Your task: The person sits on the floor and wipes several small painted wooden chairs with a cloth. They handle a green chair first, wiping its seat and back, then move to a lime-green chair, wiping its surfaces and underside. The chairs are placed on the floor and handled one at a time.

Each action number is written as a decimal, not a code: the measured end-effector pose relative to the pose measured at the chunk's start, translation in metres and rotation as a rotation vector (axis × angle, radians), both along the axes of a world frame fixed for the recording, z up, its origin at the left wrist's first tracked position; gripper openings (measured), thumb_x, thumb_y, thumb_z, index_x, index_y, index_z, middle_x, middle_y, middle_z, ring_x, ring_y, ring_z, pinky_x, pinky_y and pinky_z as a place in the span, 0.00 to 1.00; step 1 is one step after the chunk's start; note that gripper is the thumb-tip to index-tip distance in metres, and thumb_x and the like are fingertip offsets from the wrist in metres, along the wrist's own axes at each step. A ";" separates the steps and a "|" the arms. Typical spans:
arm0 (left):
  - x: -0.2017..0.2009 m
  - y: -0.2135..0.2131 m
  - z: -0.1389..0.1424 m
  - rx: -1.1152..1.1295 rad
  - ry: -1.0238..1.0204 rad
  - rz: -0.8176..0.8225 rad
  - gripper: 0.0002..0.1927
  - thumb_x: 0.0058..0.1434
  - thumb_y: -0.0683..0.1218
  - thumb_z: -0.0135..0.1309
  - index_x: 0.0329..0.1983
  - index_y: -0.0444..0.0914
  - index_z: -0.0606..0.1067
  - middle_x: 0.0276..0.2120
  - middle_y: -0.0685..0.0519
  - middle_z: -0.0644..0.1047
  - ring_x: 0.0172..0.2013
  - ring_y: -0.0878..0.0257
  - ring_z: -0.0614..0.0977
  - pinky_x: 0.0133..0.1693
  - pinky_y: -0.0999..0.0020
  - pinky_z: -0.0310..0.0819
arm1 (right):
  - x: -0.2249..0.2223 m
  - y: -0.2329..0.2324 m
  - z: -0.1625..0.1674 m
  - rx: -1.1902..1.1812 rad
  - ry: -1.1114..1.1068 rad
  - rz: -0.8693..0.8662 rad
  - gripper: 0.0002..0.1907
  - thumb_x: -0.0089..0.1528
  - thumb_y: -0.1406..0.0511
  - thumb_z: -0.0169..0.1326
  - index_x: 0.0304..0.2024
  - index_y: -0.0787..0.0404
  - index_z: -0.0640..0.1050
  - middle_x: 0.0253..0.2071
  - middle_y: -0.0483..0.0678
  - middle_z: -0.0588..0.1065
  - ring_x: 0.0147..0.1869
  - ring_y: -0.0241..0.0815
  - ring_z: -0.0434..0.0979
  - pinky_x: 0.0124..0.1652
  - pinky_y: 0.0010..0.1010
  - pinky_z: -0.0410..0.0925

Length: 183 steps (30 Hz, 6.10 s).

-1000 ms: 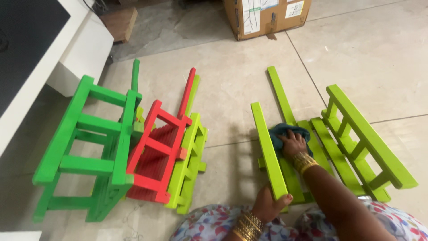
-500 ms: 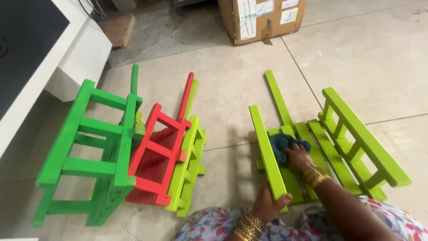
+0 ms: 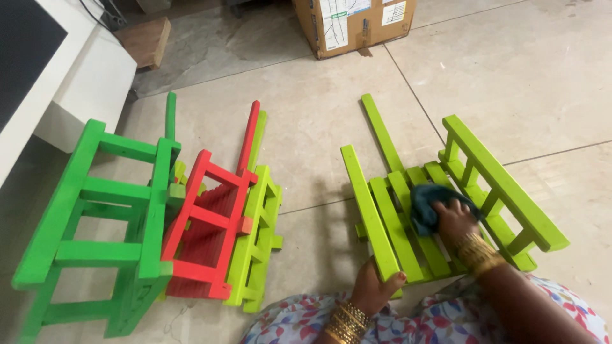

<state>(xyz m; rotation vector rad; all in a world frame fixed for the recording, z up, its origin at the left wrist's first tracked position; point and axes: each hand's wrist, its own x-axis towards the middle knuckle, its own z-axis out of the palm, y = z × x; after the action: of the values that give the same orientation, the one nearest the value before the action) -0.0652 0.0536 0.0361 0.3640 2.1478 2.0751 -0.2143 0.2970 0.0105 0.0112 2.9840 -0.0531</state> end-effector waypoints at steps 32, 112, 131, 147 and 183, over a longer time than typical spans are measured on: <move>0.014 0.010 -0.025 0.035 -0.142 0.058 0.29 0.58 0.57 0.62 0.53 0.32 0.72 0.42 0.49 0.78 0.43 0.61 0.81 0.45 0.65 0.78 | 0.095 -0.031 0.016 0.090 -0.255 0.465 0.23 0.62 0.58 0.53 0.61 0.37 0.72 0.66 0.51 0.61 0.63 0.55 0.69 0.56 0.44 0.70; 0.020 -0.005 -0.028 -0.041 -0.003 0.085 0.24 0.61 0.58 0.61 0.44 0.34 0.74 0.33 0.49 0.79 0.35 0.59 0.82 0.38 0.63 0.78 | 0.092 -0.087 0.023 0.035 -0.259 0.305 0.36 0.56 0.55 0.60 0.68 0.43 0.67 0.64 0.51 0.67 0.66 0.53 0.69 0.61 0.43 0.68; -0.004 0.001 -0.023 -0.103 -0.098 0.052 0.18 0.62 0.53 0.59 0.45 0.34 0.74 0.34 0.51 0.79 0.35 0.60 0.83 0.39 0.64 0.83 | -0.091 -0.022 -0.004 -0.009 0.145 -0.056 0.22 0.68 0.60 0.45 0.64 0.35 0.72 0.65 0.51 0.69 0.69 0.56 0.68 0.61 0.49 0.67; 0.008 -0.004 -0.014 -0.075 -0.008 0.054 0.22 0.63 0.55 0.58 0.50 0.34 0.74 0.37 0.48 0.81 0.38 0.58 0.85 0.41 0.61 0.83 | -0.034 0.006 -0.011 0.055 0.112 -0.003 0.20 0.66 0.59 0.44 0.59 0.40 0.77 0.65 0.47 0.70 0.71 0.51 0.66 0.68 0.46 0.60; 0.050 0.001 -0.026 0.046 0.003 0.096 0.22 0.63 0.55 0.59 0.52 0.35 0.75 0.41 0.50 0.81 0.42 0.61 0.83 0.44 0.65 0.76 | 0.102 -0.003 0.022 -1.469 0.091 0.022 0.22 0.59 0.74 0.56 0.57 0.62 0.78 0.47 0.57 0.81 0.49 0.53 0.82 0.48 0.45 0.76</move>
<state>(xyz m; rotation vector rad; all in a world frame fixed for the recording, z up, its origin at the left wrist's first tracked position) -0.0156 0.0542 0.0102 0.2737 2.1628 2.1789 -0.1127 0.2938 0.0327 -0.1877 2.2656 -2.1118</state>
